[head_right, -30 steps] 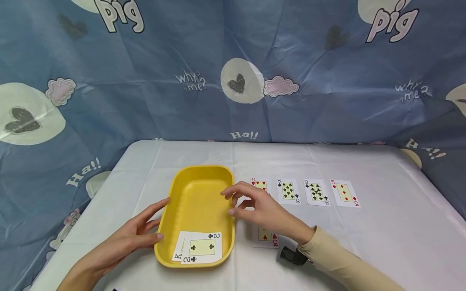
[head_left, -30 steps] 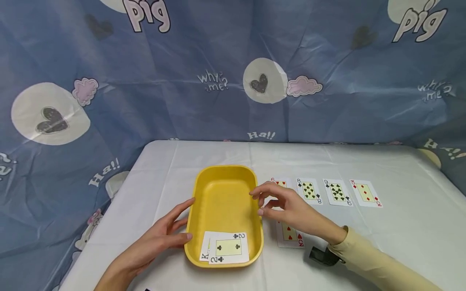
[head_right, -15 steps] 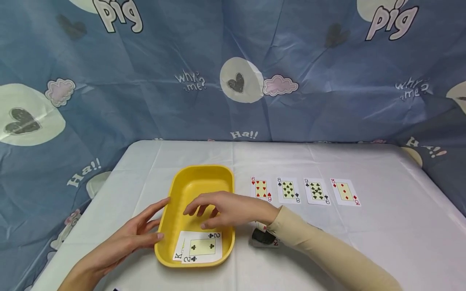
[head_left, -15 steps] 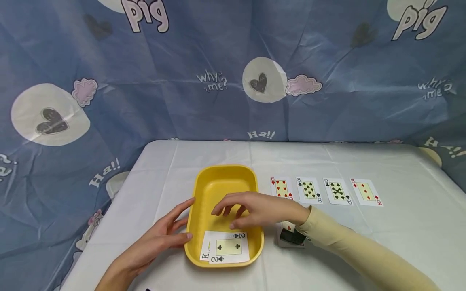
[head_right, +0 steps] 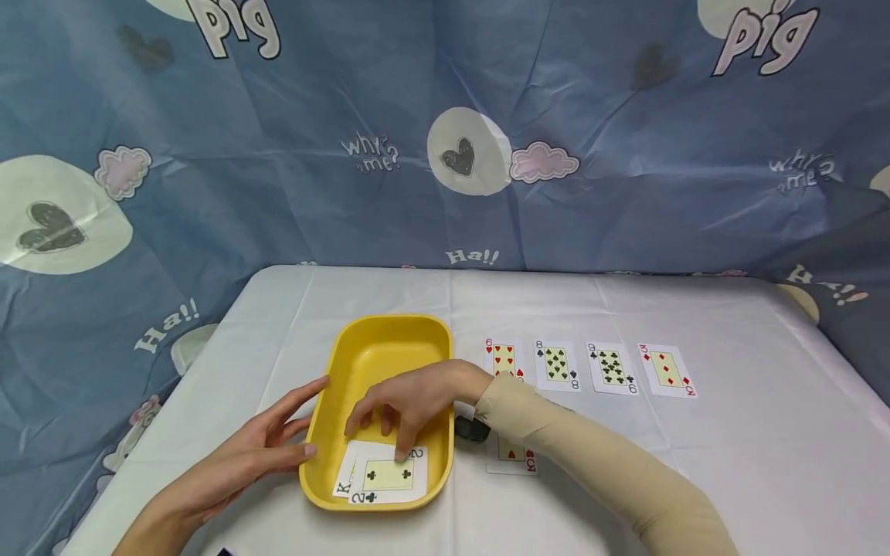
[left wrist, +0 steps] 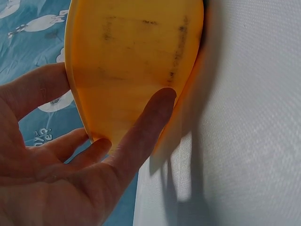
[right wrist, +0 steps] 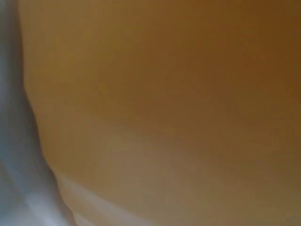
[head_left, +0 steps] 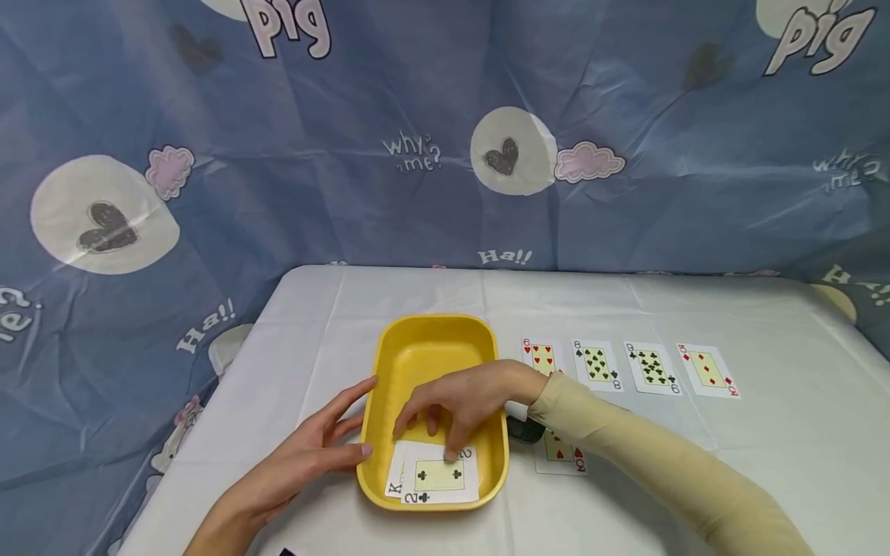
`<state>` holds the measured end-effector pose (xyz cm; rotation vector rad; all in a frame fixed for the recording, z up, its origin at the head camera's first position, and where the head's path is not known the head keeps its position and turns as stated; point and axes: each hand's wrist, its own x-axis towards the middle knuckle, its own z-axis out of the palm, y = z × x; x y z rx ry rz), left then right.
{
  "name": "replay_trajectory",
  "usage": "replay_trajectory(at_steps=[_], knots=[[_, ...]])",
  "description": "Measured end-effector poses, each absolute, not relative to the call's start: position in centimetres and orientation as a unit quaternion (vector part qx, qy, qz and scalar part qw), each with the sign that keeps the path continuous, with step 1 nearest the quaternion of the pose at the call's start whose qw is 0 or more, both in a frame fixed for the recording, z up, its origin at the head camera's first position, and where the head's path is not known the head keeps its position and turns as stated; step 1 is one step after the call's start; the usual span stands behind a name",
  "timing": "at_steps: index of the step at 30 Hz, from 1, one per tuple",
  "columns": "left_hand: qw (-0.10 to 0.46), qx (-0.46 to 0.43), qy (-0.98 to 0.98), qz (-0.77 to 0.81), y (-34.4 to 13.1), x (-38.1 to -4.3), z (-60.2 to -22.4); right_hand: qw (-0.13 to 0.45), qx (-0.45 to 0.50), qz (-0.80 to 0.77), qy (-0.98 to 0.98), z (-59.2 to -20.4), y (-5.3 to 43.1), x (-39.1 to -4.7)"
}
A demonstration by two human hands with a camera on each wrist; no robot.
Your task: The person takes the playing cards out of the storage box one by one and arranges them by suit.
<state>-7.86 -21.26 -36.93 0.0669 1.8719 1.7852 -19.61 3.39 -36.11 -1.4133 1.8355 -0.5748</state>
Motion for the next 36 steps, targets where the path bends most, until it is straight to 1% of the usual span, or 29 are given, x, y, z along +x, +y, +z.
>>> replay_trajectory(at_steps=[5,14,18,22,29,36], knots=[[0.273,0.034,0.699,0.66,-21.3,-7.8,-36.9,0.335,-0.562,-0.184,0.734,-36.3,3.0,-19.2],[0.276,0.031,0.699,0.659,-21.3,-7.7,-37.1,0.303,-0.589,-0.161,0.732,-37.1,2.1,-18.1],[0.272,0.024,0.702,0.657,-21.3,-7.8,-37.0,0.282,-0.58,-0.158,0.748,-37.3,1.8,-18.0],[0.27,0.019,0.705,0.655,-21.2,-7.9,-37.0,0.26,-0.549,-0.165,0.777,-37.4,1.8,-18.1],[0.269,0.02,0.704,0.657,-21.1,-7.8,-36.9,0.173,-0.457,-0.196,0.85,-37.5,1.7,-18.2],[0.263,0.023,0.705,0.659,-21.1,-7.8,-36.9,0.114,-0.402,-0.251,0.873,-37.3,1.9,-18.1]])
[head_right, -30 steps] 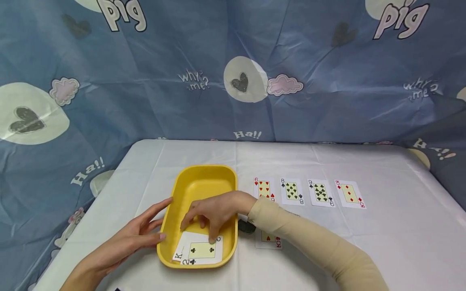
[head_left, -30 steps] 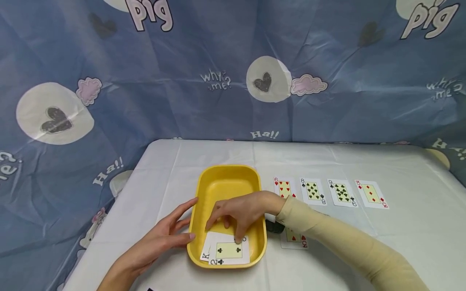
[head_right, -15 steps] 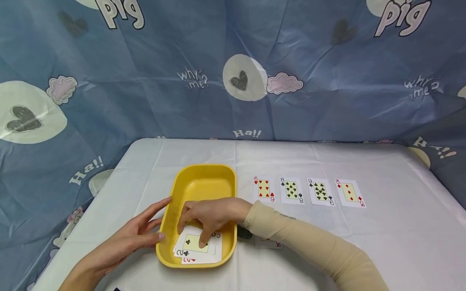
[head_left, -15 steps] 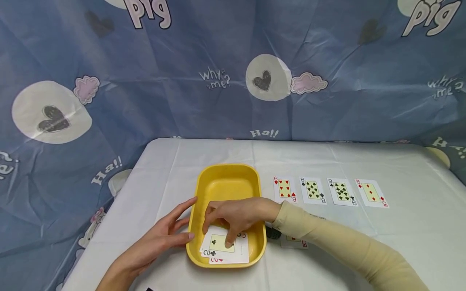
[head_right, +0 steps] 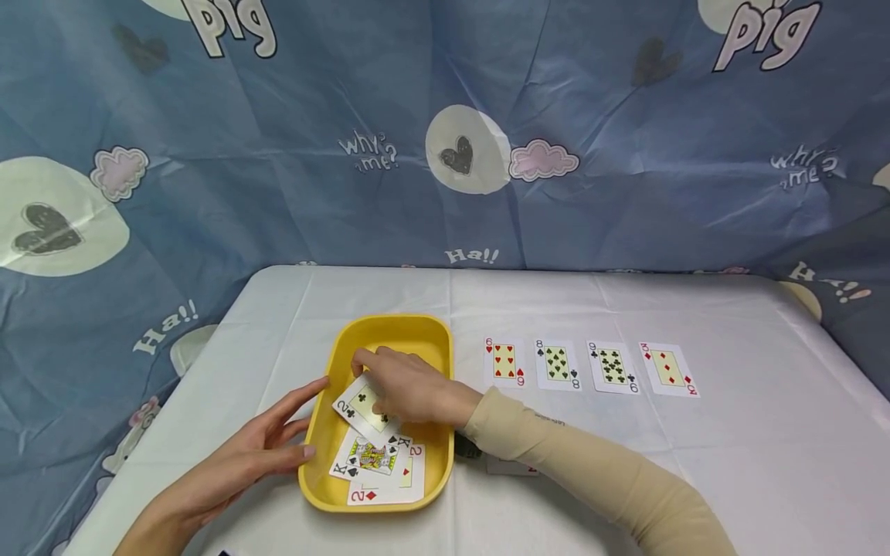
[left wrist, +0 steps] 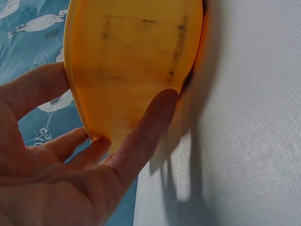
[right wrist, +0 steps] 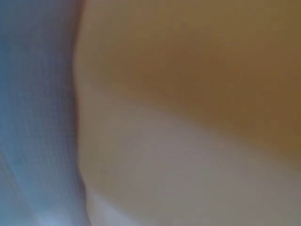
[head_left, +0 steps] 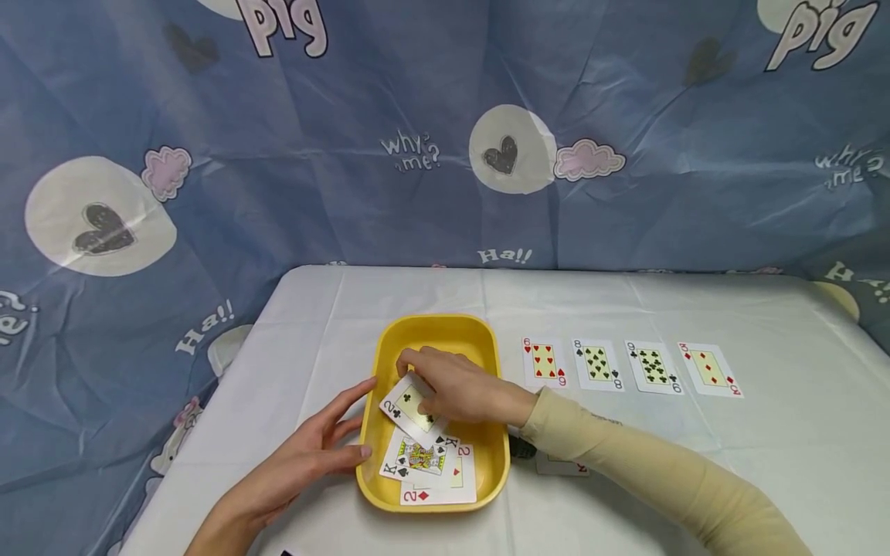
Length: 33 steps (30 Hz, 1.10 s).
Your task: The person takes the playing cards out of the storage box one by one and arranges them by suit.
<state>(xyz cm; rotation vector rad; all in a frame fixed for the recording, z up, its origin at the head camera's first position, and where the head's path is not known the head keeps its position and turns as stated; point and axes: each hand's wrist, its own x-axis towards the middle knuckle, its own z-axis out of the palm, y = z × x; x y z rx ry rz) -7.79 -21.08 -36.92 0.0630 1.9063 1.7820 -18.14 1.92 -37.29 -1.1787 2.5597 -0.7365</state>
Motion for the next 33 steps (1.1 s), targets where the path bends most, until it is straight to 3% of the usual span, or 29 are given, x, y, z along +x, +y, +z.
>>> replay_trajectory(at_steps=[6,10,20,24,33], knots=[[0.265,0.026,0.7,0.663,-21.0,-7.9,-36.9,0.023,-0.339,-0.331,0.88,-37.0,2.4,-18.4],[0.265,0.02,0.702,0.661,-20.9,-7.9,-36.9,-0.001,-0.307,-0.432,0.848,-36.9,2.9,-18.6],[0.263,0.016,0.705,0.659,-20.7,-8.0,-37.0,0.04,-0.238,-0.693,0.679,-37.2,4.0,-18.9],[0.261,0.009,0.707,0.657,-20.7,-8.0,-37.1,0.033,-0.246,-0.718,0.65,-37.0,4.7,-18.7],[0.262,0.024,0.706,0.657,-21.0,-8.0,-37.0,0.078,-0.223,-0.705,0.669,-35.5,8.7,-18.4]])
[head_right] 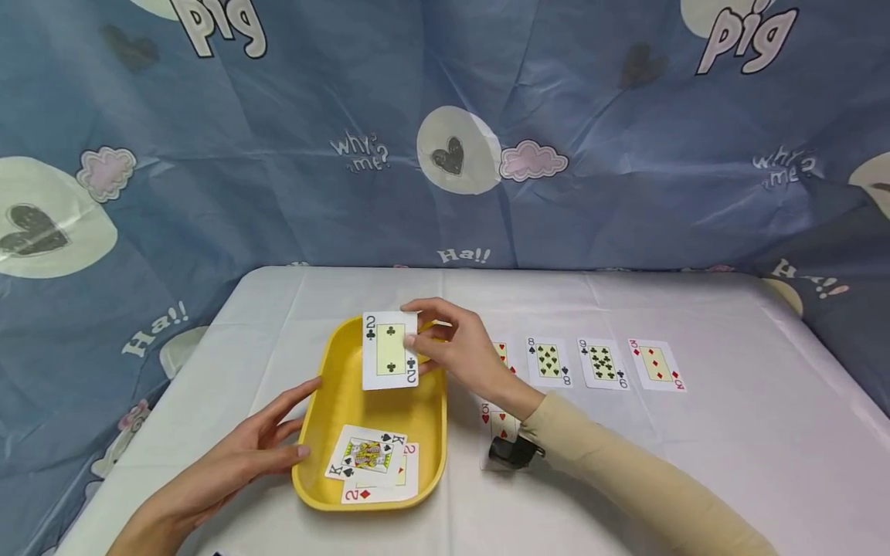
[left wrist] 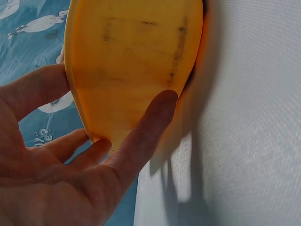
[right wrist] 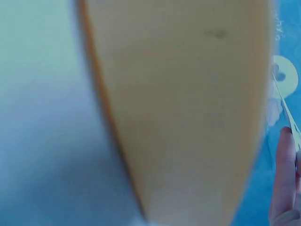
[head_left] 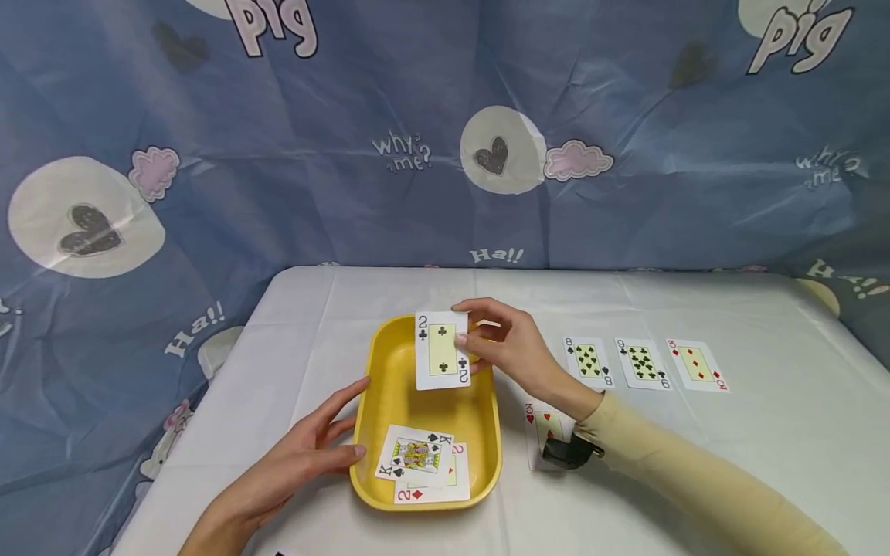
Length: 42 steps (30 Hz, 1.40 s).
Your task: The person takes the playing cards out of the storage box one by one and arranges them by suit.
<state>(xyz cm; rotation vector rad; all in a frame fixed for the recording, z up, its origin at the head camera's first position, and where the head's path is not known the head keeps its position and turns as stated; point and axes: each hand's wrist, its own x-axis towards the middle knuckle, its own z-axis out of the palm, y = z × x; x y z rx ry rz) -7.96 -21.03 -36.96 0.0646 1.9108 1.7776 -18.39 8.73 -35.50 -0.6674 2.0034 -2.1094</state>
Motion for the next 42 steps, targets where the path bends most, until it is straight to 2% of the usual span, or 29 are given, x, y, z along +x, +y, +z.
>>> replay_trajectory(at_steps=[10,26,32,42], knots=[[0.268,0.021,0.705,0.656,-21.1,-8.1,-36.9,0.064,-0.184,-0.644,0.74,-35.2,16.4,-16.9],[0.266,0.003,0.715,0.646,-20.9,-8.2,-36.8,0.071,-0.112,-0.576,0.806,-38.2,25.1,-12.6],[0.267,0.001,0.715,0.646,-20.9,-8.3,-36.8,0.072,-0.108,-0.52,0.844,-39.2,27.3,-11.8],[0.271,0.007,0.711,0.648,-21.0,-8.3,-36.9,0.032,-0.149,-0.338,0.929,-40.0,28.1,-12.1]])
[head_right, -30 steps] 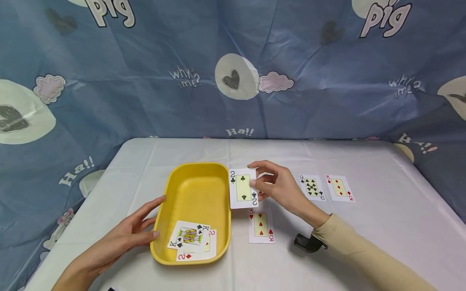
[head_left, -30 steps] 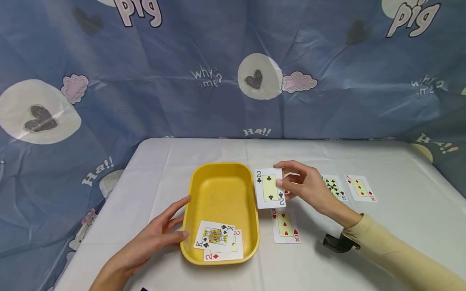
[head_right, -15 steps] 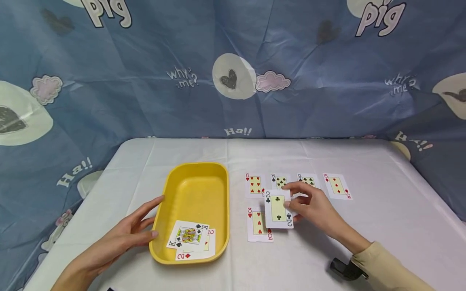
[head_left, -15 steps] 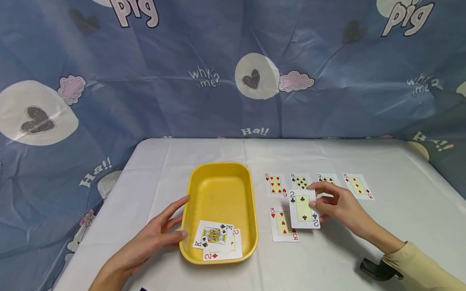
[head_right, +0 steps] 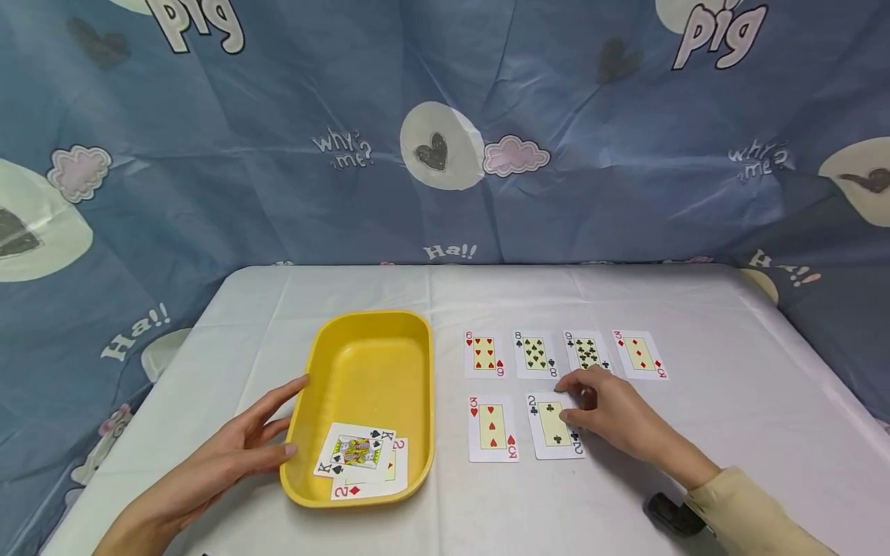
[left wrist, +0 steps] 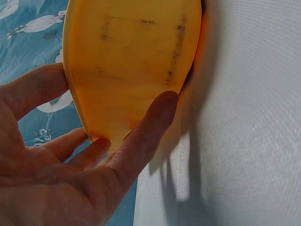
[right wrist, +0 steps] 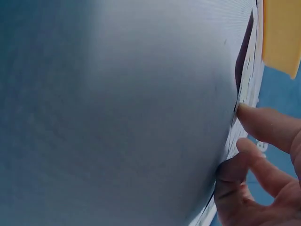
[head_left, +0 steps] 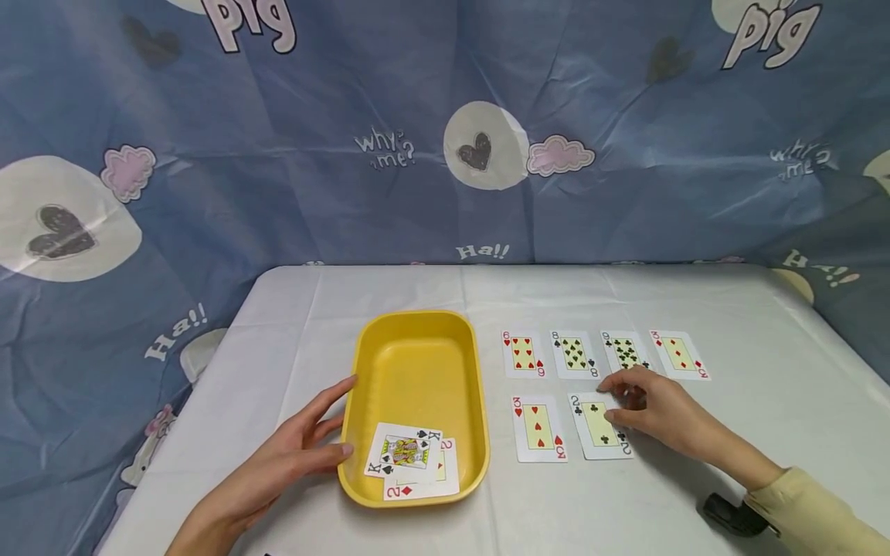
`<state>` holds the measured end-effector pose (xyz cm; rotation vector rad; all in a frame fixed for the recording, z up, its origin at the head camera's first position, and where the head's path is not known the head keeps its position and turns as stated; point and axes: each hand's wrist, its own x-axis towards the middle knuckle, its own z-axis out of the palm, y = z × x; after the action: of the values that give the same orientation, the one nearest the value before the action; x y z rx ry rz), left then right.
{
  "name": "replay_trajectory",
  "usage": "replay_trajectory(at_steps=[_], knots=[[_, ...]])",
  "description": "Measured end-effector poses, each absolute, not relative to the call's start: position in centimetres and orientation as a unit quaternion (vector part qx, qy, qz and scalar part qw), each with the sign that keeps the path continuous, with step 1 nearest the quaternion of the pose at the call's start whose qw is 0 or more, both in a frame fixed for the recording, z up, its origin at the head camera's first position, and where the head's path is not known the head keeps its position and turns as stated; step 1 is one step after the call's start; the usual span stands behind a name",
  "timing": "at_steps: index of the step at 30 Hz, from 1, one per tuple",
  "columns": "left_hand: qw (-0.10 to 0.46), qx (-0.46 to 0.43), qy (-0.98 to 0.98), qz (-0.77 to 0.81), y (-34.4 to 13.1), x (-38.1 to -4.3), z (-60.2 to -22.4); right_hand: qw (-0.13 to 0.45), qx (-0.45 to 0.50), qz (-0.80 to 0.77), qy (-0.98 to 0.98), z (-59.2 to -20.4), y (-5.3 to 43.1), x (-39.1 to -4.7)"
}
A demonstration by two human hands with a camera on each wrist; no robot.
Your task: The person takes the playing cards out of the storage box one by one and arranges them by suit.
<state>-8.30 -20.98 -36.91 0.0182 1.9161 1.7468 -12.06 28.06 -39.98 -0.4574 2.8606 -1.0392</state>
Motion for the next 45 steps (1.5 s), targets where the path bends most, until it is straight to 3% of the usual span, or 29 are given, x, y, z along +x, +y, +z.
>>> replay_trajectory(at_steps=[9,15,30,45], knots=[[0.272,0.015,0.707,0.653,-21.1,-8.2,-36.9,-0.023,-0.189,-0.356,0.915,-38.8,26.8,-12.7],[0.273,0.017,0.705,0.655,-21.1,-8.2,-37.1,-0.008,-0.224,-0.473,0.852,-37.5,23.9,-13.7],[0.267,0.007,0.709,0.653,-21.0,-8.1,-36.9,0.1,-0.402,-0.55,0.725,-36.6,13.2,-14.0],[0.267,0.014,0.713,0.648,-21.0,-8.0,-37.0,0.25,-0.548,-0.347,0.719,-36.0,6.2,-17.0]])
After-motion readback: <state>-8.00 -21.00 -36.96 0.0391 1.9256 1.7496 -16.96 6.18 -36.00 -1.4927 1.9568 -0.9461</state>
